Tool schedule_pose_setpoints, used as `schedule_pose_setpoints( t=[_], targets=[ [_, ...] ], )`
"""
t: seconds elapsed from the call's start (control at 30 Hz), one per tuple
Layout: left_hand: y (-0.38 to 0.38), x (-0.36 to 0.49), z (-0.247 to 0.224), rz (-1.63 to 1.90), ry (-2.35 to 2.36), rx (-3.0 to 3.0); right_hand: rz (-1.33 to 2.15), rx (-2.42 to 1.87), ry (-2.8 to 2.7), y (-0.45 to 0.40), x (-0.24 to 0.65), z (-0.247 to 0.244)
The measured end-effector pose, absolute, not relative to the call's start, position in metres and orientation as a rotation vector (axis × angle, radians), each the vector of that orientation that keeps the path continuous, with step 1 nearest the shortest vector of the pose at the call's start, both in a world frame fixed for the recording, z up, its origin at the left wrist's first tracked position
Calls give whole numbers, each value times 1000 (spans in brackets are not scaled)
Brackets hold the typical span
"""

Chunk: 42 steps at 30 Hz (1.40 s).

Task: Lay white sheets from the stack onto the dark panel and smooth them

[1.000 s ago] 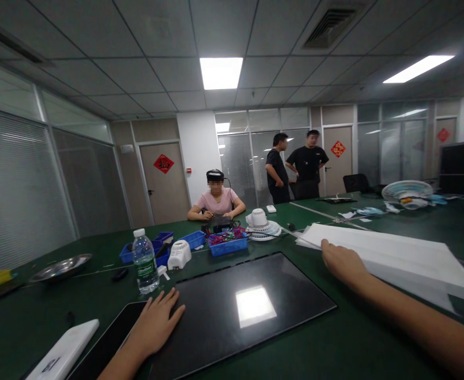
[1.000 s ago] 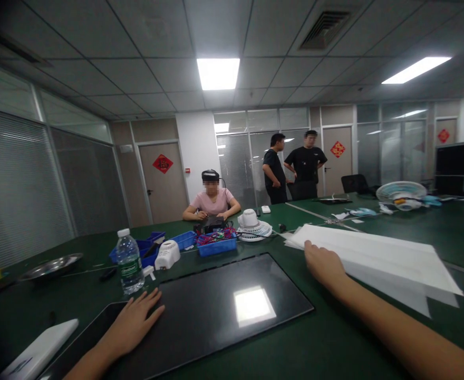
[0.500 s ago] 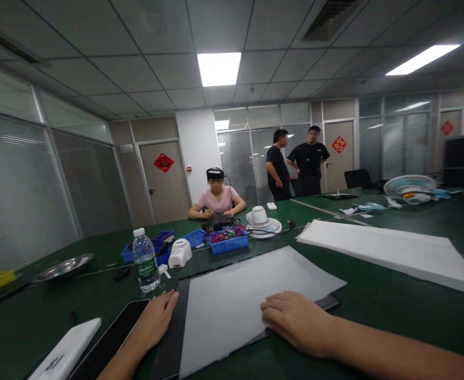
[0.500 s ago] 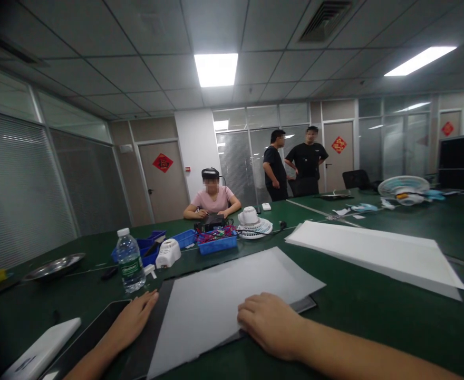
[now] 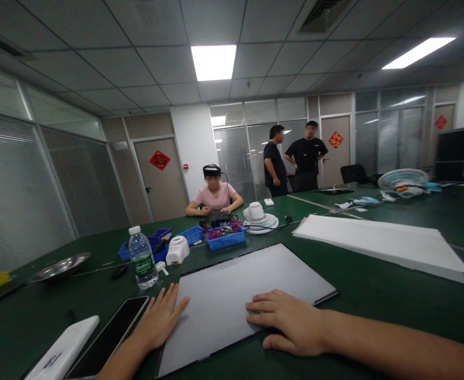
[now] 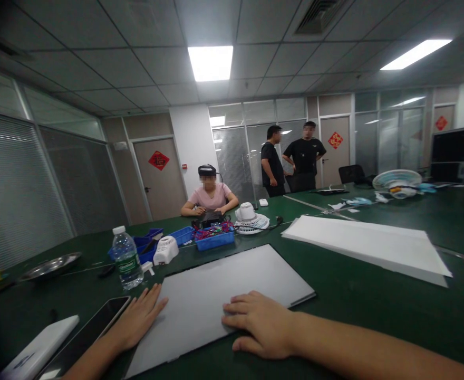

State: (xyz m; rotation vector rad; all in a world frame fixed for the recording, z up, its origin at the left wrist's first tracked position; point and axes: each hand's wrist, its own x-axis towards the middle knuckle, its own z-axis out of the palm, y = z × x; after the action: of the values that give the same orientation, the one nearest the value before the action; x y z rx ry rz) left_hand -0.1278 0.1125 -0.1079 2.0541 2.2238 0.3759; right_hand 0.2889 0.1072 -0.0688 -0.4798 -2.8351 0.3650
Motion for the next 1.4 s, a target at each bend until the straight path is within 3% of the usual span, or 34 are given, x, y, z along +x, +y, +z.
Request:
schedule_pose_setpoints(
  t=[0.27, 0.53, 0.77, 1.13, 1.4],
  targets=[
    [113, -125, -104, 324, 2261, 2002, 251, -505, -2831, 115, 297, -67],
    [119, -132, -102, 355, 2263, 2013, -171, -1565, -2211, 236, 426, -68],
    [121, -131, -108, 409, 2290, 2032, -168, -2206, -1890, 270, 528, -92],
    [120, -123, -103, 420, 2317, 2031, -372, -2180, -1941, 256, 469, -78],
    [119, -124, -102, 484, 2254, 2051, -408, -1601, -2392, 177, 348, -60]
  ],
)
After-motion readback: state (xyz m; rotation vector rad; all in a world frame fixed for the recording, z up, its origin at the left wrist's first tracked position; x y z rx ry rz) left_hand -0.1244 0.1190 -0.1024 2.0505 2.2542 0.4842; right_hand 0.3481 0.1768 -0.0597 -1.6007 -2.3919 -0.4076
